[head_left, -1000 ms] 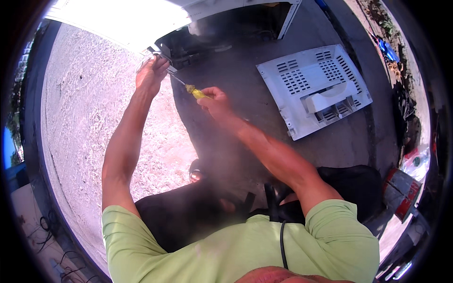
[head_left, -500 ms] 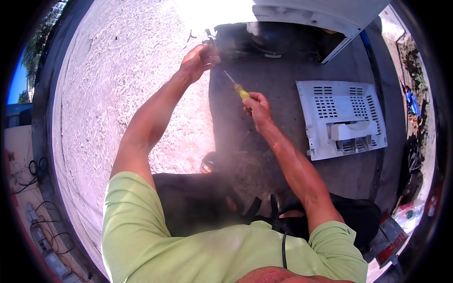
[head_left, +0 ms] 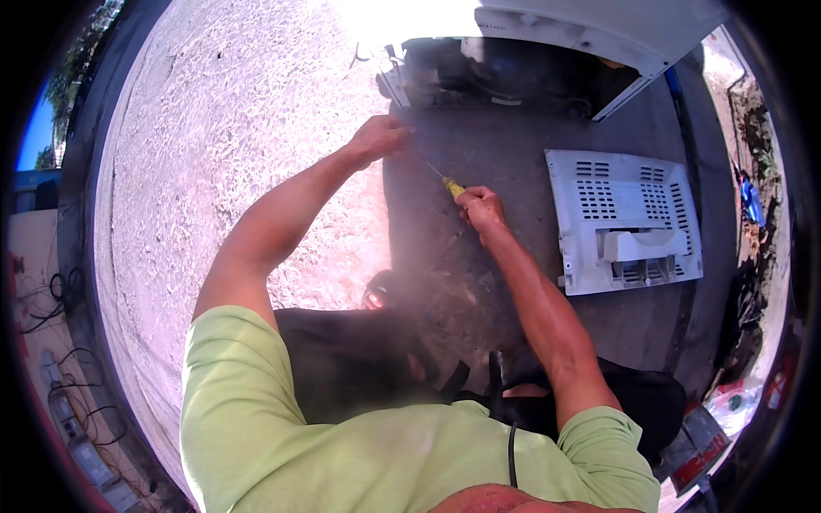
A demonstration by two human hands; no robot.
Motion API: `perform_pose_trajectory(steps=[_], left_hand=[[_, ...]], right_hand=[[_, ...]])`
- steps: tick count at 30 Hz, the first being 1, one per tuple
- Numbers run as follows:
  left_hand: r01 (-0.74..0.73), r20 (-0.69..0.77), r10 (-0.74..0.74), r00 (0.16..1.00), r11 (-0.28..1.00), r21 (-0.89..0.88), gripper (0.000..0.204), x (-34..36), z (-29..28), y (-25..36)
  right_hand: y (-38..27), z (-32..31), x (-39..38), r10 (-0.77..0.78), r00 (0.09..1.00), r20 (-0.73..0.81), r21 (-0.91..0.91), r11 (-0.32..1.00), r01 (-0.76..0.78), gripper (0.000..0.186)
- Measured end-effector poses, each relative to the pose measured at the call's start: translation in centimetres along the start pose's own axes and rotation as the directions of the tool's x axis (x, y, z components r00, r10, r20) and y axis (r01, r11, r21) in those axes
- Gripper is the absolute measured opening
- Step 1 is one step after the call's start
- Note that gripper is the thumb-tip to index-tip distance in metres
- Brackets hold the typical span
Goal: The person uses a screwdriver to remove a plastic panel from the bottom back of a refrigerator, then uses pliers to handle wires near the compressor.
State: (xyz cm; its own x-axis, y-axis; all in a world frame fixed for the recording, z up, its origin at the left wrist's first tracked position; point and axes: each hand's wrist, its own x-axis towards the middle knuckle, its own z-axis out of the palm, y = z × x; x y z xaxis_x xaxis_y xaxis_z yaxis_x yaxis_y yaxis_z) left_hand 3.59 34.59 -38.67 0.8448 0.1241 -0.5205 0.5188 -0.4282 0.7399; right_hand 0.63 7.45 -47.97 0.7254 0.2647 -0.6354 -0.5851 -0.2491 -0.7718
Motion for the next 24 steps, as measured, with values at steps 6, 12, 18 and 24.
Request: perform_pose_trajectory(steps=[6,12,18,24], left_hand=[[-0.215,-0.328,-0.007,0.945,0.742,-0.635,0.048,-0.7,-4.5,6.3],[-0.196,-0.305,-0.057,0.951,0.65,-0.734,0.06,0.6,-4.2,6.8],[-0.134,-0.144,0.038,0.989,0.651,-0.747,0.037,0.8,-2.3,3.4],[-0.022,-0.009,0.023,1.0,0.678,-0.734,0.029,-1.3,-0.9,1.5]], right_hand=[[0.3,0.2,0.5,0.006,1.0,0.012,-0.013,1.0,-0.006,0.036],[0.4,0.5,0.5,-0.021,0.999,0.046,-0.042,0.999,0.023,0.038],[-0.4,0.3,-0.4,-0.016,0.999,0.042,-0.017,1.0,0.017,0.035],[-1.1,-0.1,-0.2,-0.028,0.998,0.048,0.114,0.993,0.023,0.036]])
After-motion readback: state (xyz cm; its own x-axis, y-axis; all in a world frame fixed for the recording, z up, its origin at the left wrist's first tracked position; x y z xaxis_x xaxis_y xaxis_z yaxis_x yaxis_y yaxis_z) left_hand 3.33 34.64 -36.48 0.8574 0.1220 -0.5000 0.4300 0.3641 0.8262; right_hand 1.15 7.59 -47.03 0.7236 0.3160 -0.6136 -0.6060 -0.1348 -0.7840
